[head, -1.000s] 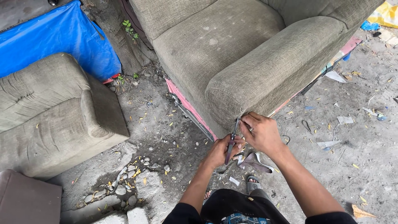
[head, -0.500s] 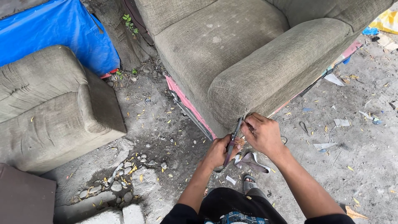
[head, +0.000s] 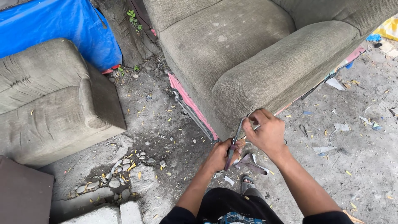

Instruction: Removing old upholstery fabric from a sofa frame using scissors and manual pulling

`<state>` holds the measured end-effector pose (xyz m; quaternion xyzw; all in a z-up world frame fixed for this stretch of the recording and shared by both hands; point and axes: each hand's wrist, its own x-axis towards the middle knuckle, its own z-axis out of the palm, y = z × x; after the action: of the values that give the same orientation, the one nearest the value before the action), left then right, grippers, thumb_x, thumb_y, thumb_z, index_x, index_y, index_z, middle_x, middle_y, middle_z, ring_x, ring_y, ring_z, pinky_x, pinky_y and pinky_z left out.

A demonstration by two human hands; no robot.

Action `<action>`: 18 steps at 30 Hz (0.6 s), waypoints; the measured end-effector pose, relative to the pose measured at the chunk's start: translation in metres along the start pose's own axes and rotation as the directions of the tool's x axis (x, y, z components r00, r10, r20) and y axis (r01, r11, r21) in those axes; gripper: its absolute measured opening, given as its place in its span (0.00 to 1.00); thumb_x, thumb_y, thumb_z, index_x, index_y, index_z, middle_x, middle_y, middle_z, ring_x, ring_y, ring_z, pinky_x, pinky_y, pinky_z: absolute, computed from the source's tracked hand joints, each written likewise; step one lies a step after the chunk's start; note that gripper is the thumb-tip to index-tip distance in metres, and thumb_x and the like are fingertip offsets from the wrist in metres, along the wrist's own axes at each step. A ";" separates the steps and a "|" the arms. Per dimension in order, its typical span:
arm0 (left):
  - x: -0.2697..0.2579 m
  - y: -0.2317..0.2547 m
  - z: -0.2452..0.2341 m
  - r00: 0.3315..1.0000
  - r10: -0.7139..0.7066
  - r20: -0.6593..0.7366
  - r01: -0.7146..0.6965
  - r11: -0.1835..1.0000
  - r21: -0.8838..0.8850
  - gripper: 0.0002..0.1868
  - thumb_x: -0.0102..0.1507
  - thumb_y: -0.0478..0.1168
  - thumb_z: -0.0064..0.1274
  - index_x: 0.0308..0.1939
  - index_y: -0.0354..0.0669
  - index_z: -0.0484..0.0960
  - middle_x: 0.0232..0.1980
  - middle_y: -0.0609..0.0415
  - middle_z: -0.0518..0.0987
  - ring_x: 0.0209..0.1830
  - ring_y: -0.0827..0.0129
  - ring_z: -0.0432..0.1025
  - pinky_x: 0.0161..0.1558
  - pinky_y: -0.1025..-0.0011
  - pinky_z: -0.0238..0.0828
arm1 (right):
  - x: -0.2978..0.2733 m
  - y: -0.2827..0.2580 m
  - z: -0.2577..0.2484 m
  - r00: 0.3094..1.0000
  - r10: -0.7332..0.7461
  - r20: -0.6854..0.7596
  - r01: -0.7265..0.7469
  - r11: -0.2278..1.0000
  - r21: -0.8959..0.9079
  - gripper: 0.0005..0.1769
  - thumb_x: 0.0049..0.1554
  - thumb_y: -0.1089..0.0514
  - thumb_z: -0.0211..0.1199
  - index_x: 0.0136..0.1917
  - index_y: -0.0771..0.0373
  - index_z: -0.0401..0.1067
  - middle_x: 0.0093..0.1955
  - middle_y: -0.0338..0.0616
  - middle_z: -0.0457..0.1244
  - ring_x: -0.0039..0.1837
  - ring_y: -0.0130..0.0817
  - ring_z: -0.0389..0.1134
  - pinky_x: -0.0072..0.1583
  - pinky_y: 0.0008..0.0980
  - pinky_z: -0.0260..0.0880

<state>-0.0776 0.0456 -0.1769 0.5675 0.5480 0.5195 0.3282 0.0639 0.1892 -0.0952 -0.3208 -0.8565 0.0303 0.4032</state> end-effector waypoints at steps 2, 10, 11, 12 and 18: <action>-0.001 0.007 -0.006 1.000 0.007 0.004 -0.007 1.000 0.016 0.11 0.60 0.38 0.61 0.46 0.39 0.85 0.29 0.41 0.83 0.28 0.43 0.78 0.31 0.56 0.72 | 0.016 -0.009 -0.025 0.999 -0.035 -0.021 0.035 0.999 -0.022 0.07 0.54 0.51 0.69 0.38 0.51 0.74 0.31 0.35 0.63 0.35 0.39 0.71 0.37 0.34 0.69; 0.005 0.061 -0.025 0.997 -0.003 0.077 -0.002 0.998 0.067 0.13 0.60 0.37 0.60 0.47 0.37 0.85 0.31 0.42 0.85 0.29 0.45 0.80 0.33 0.57 0.73 | 0.018 -0.014 -0.042 0.985 -0.159 0.061 0.165 0.978 -0.128 0.11 0.57 0.54 0.63 0.34 0.53 0.69 0.29 0.38 0.60 0.35 0.42 0.71 0.37 0.34 0.69; 0.005 0.065 -0.027 0.996 -0.016 0.090 0.011 0.998 0.056 0.13 0.60 0.38 0.60 0.47 0.36 0.85 0.32 0.41 0.85 0.29 0.44 0.79 0.33 0.56 0.73 | 0.017 -0.017 -0.045 0.987 -0.150 0.056 0.155 0.982 -0.105 0.10 0.58 0.55 0.63 0.34 0.53 0.70 0.29 0.39 0.60 0.35 0.43 0.71 0.37 0.35 0.68; 0.004 0.069 -0.029 0.994 -0.029 0.102 0.025 0.999 0.045 0.14 0.60 0.38 0.60 0.48 0.36 0.85 0.33 0.41 0.85 0.29 0.44 0.79 0.33 0.56 0.72 | 0.016 -0.020 -0.047 0.989 -0.141 0.051 0.144 0.986 -0.082 0.10 0.58 0.56 0.62 0.34 0.54 0.70 0.29 0.40 0.60 0.35 0.44 0.71 0.36 0.36 0.68; 0.011 0.065 -0.019 0.990 -0.073 0.124 0.069 0.997 0.037 0.15 0.59 0.38 0.59 0.49 0.37 0.85 0.33 0.41 0.85 0.29 0.47 0.79 0.33 0.58 0.72 | 0.009 -0.015 -0.040 0.992 -0.120 0.049 0.122 0.992 -0.041 0.11 0.58 0.56 0.61 0.34 0.55 0.70 0.29 0.40 0.59 0.34 0.43 0.70 0.35 0.35 0.67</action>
<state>-0.0792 0.0402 -0.1086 0.5845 0.5546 0.4618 0.3709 0.0805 0.1737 -0.0574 -0.2763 -0.8840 -0.0056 0.3770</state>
